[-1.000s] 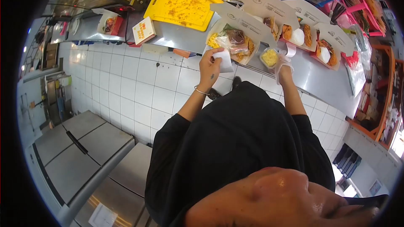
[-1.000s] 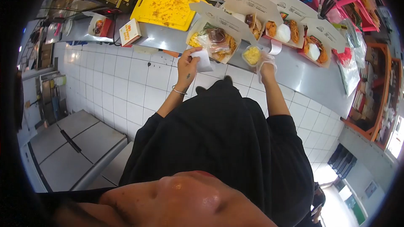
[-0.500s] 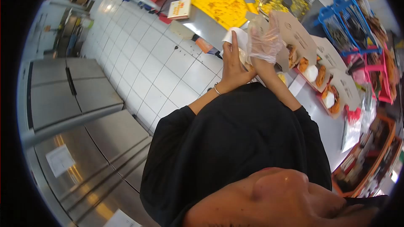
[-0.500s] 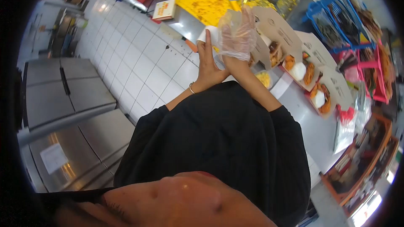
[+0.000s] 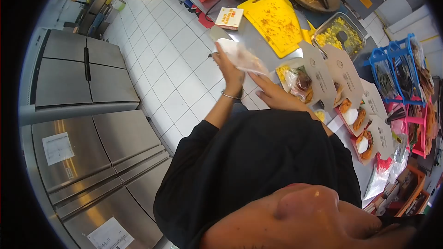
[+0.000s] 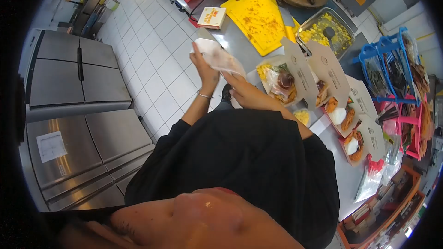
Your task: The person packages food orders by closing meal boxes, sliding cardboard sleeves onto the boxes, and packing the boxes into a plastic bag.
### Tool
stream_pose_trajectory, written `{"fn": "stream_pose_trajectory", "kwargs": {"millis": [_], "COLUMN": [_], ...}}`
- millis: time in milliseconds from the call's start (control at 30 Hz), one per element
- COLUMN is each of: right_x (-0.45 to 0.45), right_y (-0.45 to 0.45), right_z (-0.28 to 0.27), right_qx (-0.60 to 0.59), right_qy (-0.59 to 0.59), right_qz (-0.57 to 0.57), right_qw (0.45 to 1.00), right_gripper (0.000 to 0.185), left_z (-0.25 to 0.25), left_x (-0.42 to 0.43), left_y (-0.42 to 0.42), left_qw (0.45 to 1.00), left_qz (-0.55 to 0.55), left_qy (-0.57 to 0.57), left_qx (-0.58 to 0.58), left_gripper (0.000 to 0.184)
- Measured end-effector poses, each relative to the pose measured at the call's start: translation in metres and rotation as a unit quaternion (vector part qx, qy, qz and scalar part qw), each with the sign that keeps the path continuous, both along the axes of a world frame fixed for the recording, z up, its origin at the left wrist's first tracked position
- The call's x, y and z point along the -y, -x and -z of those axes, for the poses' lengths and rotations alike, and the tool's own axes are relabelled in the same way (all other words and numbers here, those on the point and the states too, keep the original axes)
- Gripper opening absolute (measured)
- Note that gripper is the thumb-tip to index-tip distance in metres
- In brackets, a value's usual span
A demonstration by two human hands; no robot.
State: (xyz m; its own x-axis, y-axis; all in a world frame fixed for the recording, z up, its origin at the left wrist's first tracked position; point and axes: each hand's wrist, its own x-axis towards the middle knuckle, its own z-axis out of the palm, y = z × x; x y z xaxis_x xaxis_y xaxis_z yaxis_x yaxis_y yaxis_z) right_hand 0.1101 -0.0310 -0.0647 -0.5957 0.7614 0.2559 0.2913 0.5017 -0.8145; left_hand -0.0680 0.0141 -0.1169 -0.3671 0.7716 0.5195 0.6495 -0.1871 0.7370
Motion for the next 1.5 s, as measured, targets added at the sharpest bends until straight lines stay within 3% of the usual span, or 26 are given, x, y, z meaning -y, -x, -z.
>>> {"fn": "stream_pose_trajectory", "kwargs": {"millis": [33,133,167,267,400,433,467,500,533,600,667,700,733,800,900,1033,1133,1167,1267,1300,1367,1400,1433,1500], "right_x": [-0.005,-0.042,-0.049,-0.097,-0.176,-0.197,-0.222,-0.255,-0.287,-0.349,-0.416,-0.437,-0.473,-0.484,-0.515,-0.492,-0.473,-0.474,-0.462,-0.452,-0.415,-0.396,-0.372,-0.34], "right_y": [-0.006,-0.002,0.016,0.059,0.065,0.066,0.061,0.051,0.039,0.023,0.014,0.02,-0.001,0.042,0.06,0.072,0.073,0.061,0.052,0.06,0.094,0.108,0.127,0.151], "right_z": [-0.009,-0.011,-0.021,-0.023,0.021,0.024,0.026,0.042,0.058,0.076,0.089,0.086,0.113,0.078,0.086,0.075,0.062,0.08,0.091,0.085,0.074,0.075,0.06,0.052], "right_qx": [0.025,-0.086,-0.118,-0.321,-0.328,-0.338,-0.327,-0.277,-0.263,-0.297,-0.287,-0.269,-0.212,-0.067,0.207,0.441,0.439,0.405,0.281,0.216,0.125,0.194,0.181,0.188], "right_qy": [0.07,0.115,0.176,0.357,0.468,0.43,0.431,0.432,0.46,0.39,0.36,0.315,0.327,0.294,0.26,0.052,0.013,-0.069,-0.209,-0.14,0.091,0.046,0.047,-0.061], "right_qz": [-0.06,0.022,0.153,0.136,0.125,0.189,0.235,0.297,0.358,0.421,0.516,0.525,0.495,0.508,0.524,0.497,0.515,0.541,0.482,0.413,0.263,0.209,0.171,0.16], "right_qw": [0.995,0.989,0.965,0.867,0.811,0.816,0.808,0.806,0.769,0.763,0.722,0.743,0.777,0.807,0.784,0.746,0.736,0.733,0.803,0.874,0.952,0.957,0.967,0.967], "right_gripper": [0.057,0.066,0.065,0.065,0.035,0.024,0.027,0.032,0.031,0.027,0.021,0.023,0.039,0.059,0.069,0.076,0.08,0.078,0.069,0.054,0.047,0.053,0.055,0.049], "left_z": [0.008,-0.016,-0.017,-0.026,-0.057,-0.062,-0.067,-0.075,-0.082,-0.096,-0.104,-0.105,-0.105,-0.104,-0.107,-0.101,-0.1,-0.1,-0.1,-0.099,-0.096,-0.096,-0.098,-0.098], "left_x": [-0.016,-0.048,-0.061,-0.09,-0.138,-0.15,-0.161,-0.17,-0.178,-0.191,-0.2,-0.205,-0.209,-0.216,-0.228,-0.24,-0.247,-0.249,-0.254,-0.255,-0.257,-0.258,-0.258,-0.258], "left_y": [0.022,0.066,0.072,0.073,0.109,0.129,0.149,0.166,0.18,0.206,0.223,0.226,0.231,0.242,0.26,0.272,0.271,0.269,0.266,0.265,0.261,0.258,0.256,0.252], "left_qw": [0.999,0.997,0.994,0.981,0.858,0.809,0.753,0.779,0.792,0.818,0.819,0.827,0.833,0.837,0.815,0.787,0.789,0.792,0.787,0.786,0.784,0.785,0.786,0.789], "left_qz": [-0.033,0.019,0.044,0.153,0.366,0.404,0.438,0.413,0.388,0.336,0.332,0.326,0.322,0.317,0.319,0.336,0.33,0.324,0.337,0.34,0.349,0.352,0.356,0.361], "left_qy": [0.017,0.026,0.052,0.096,0.122,0.131,0.136,0.113,0.112,0.113,0.087,0.071,0.056,0.06,0.086,0.107,0.102,0.098,0.103,0.104,0.105,0.108,0.111,0.119], "left_qx": [0.017,0.075,0.089,0.065,0.338,0.407,0.472,0.458,0.458,0.453,0.459,0.453,0.446,0.441,0.477,0.506,0.508,0.508,0.507,0.506,0.503,0.498,0.494,0.482], "left_gripper": [0.085,0.078,0.087,0.083,0.085,0.086,0.088,0.082,0.082,0.082,0.082,0.083,0.083,0.088,0.093,0.095,0.095,0.095,0.094,0.094,0.093,0.093,0.093,0.094]}}
